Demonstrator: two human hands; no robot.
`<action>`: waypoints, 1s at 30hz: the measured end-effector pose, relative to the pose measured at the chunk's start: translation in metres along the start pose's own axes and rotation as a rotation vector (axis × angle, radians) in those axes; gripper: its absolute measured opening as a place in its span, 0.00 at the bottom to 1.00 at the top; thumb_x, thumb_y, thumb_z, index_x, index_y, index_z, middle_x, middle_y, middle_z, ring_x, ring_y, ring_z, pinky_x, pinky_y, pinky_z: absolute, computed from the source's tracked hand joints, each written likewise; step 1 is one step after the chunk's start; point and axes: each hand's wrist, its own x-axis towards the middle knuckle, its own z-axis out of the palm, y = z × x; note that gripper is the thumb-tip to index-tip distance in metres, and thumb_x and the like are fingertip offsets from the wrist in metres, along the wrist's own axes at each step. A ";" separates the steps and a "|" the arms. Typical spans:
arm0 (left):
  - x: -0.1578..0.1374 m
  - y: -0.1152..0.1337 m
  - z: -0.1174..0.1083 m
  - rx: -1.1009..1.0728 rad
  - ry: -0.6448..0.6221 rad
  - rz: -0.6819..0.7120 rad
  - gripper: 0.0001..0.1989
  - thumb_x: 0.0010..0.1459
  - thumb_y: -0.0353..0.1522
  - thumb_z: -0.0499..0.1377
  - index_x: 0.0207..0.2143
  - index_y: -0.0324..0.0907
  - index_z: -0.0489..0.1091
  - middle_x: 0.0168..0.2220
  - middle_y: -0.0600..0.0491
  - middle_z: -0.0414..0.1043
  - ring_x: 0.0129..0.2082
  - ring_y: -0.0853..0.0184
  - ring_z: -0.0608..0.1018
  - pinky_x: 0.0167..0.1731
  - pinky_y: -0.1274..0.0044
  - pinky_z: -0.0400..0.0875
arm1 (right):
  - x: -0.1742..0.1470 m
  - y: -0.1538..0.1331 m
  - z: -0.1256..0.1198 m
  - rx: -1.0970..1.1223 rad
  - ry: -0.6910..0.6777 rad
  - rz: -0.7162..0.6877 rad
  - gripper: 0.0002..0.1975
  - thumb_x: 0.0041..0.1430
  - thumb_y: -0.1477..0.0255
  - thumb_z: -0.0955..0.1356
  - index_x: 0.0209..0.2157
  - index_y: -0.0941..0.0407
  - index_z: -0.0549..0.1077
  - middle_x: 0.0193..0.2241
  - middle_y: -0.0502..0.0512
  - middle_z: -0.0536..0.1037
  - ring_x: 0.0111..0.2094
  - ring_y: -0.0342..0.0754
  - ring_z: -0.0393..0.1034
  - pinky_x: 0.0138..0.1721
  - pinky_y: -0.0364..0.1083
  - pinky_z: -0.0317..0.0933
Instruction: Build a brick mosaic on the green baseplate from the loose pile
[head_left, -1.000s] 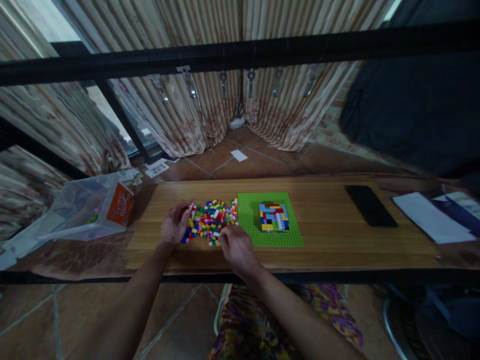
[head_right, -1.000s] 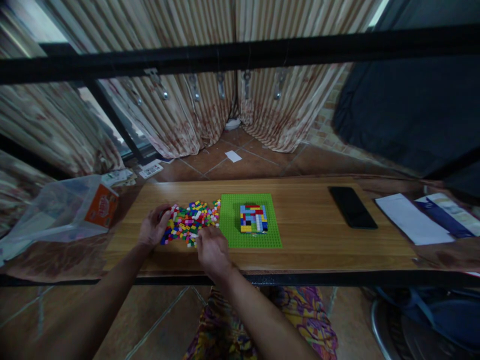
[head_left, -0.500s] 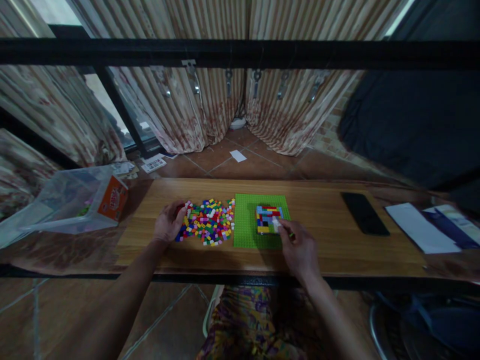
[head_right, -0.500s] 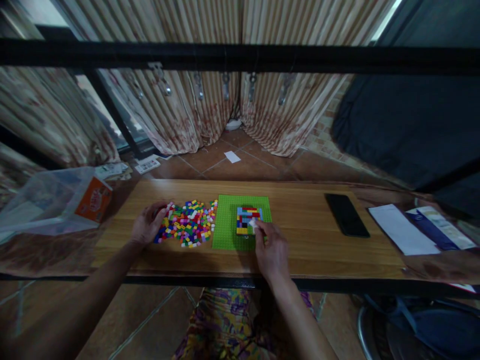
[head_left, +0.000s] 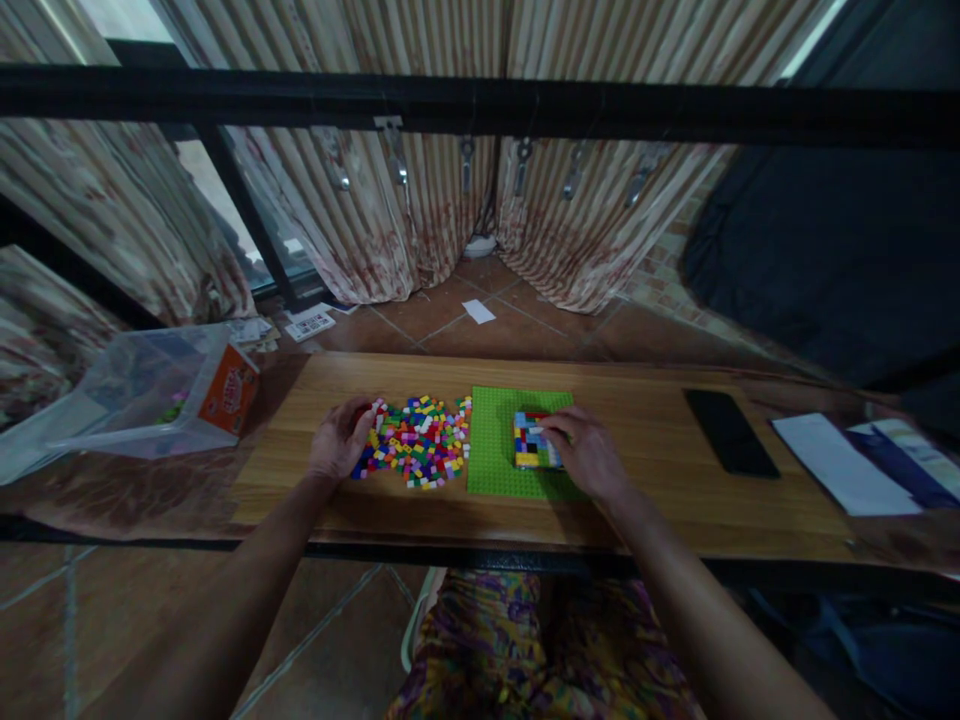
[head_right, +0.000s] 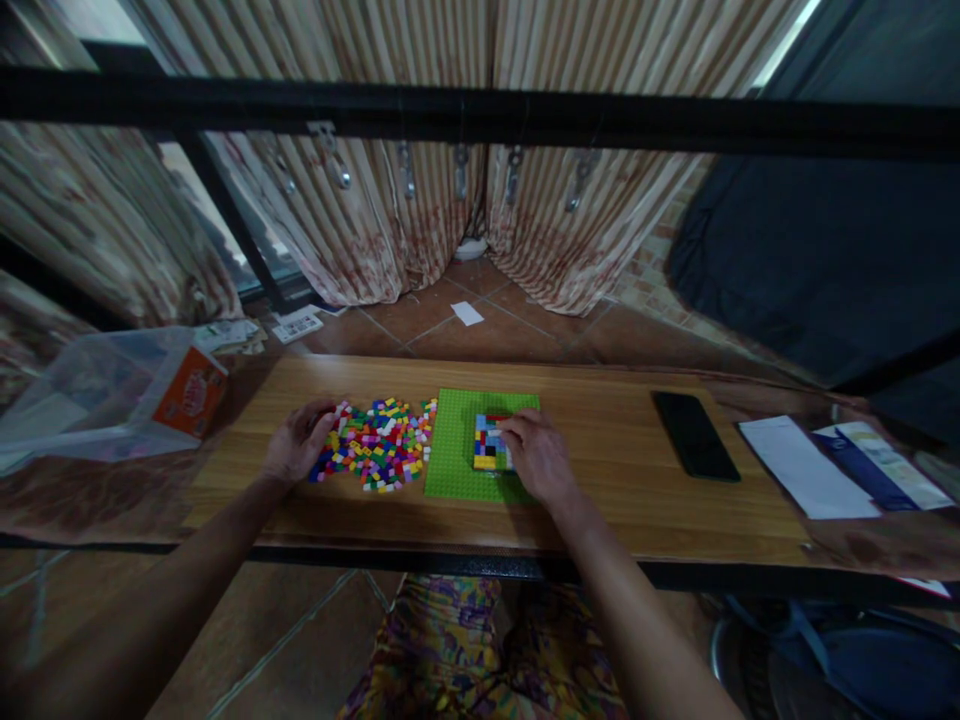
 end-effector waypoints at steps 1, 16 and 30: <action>0.000 0.000 0.000 0.006 0.001 0.000 0.21 0.61 0.46 0.47 0.44 0.44 0.71 0.44 0.49 0.75 0.45 0.58 0.75 0.46 0.69 0.70 | 0.000 0.000 0.001 0.009 0.009 0.008 0.13 0.61 0.69 0.63 0.35 0.54 0.79 0.35 0.55 0.77 0.39 0.49 0.70 0.44 0.49 0.63; 0.001 -0.004 0.003 -0.038 0.003 0.003 0.22 0.60 0.47 0.47 0.46 0.44 0.71 0.43 0.48 0.75 0.45 0.58 0.75 0.48 0.67 0.70 | 0.000 0.005 0.006 0.063 0.117 0.220 0.10 0.54 0.69 0.66 0.31 0.53 0.80 0.36 0.55 0.76 0.37 0.50 0.70 0.42 0.51 0.64; 0.000 -0.001 0.002 -0.013 0.001 -0.016 0.22 0.61 0.47 0.47 0.46 0.43 0.70 0.44 0.48 0.75 0.46 0.57 0.75 0.48 0.67 0.69 | 0.005 0.012 0.026 0.043 0.259 0.341 0.24 0.52 0.59 0.68 0.47 0.59 0.73 0.45 0.65 0.74 0.48 0.58 0.67 0.51 0.59 0.59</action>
